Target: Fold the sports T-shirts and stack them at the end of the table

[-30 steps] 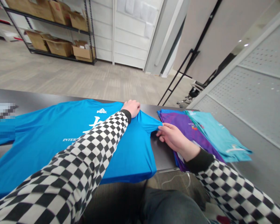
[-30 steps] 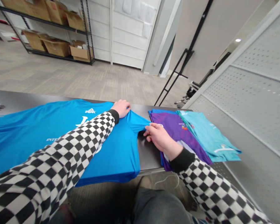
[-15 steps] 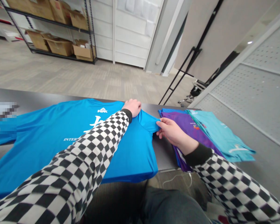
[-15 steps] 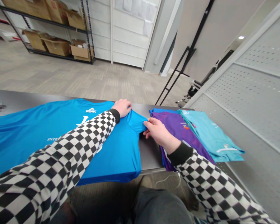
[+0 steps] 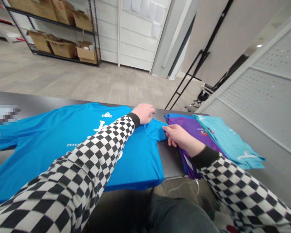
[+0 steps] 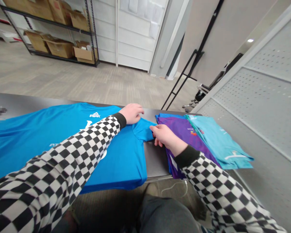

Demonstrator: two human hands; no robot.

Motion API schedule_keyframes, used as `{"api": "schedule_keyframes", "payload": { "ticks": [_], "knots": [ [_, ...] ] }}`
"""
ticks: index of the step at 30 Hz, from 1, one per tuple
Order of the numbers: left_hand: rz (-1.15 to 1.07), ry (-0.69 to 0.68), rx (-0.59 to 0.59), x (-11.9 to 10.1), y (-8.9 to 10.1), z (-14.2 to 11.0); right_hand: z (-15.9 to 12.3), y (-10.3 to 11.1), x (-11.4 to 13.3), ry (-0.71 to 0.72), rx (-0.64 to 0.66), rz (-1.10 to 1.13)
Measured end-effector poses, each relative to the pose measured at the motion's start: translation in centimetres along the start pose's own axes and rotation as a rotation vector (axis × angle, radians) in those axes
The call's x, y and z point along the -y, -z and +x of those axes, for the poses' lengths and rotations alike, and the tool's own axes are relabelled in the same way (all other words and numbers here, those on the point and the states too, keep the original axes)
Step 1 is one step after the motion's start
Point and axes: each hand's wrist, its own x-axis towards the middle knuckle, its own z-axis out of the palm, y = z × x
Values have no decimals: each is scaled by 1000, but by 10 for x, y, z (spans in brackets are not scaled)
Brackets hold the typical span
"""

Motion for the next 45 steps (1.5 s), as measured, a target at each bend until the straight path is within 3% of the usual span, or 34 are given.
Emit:
{"api": "schedule_keyframes", "payload": {
  "ticks": [2, 5, 14, 16, 19, 22, 24, 28, 37, 41, 45],
  "knots": [
    [-74, -130, 140, -8, -3, 1, 1, 0, -1, 18, 12, -36],
    [-115, -159, 315, -15, -12, 2, -1, 0, -3, 27, 22, -85],
    [-87, -7, 379, -22, -18, 2, -15, 7, -2, 49, -13, -299],
    [-78, 4, 378, -25, -18, 2, -22, 9, 3, 178, -111, -496],
    [-30, 34, 378, -29, -16, 2, -28, 6, 7, 480, -248, -775],
    [32, 85, 367, -33, -16, 2, -28, -4, 5, 772, -149, -869],
    [66, 119, 352, -34, -16, 1, -29, -10, 1, 865, -44, -924],
    [58, 181, 333, -31, -20, 1, -41, -16, -4, 795, -30, -1112],
    [-14, 182, 321, -24, -30, 0, -71, -24, 0, 615, 28, -1357],
    [0, 175, 290, -25, -23, -1, -79, -26, -5, 553, 43, -1354],
    [76, 44, 276, -32, -8, -3, -80, -24, -11, 553, 80, -1317]
  ]
}}
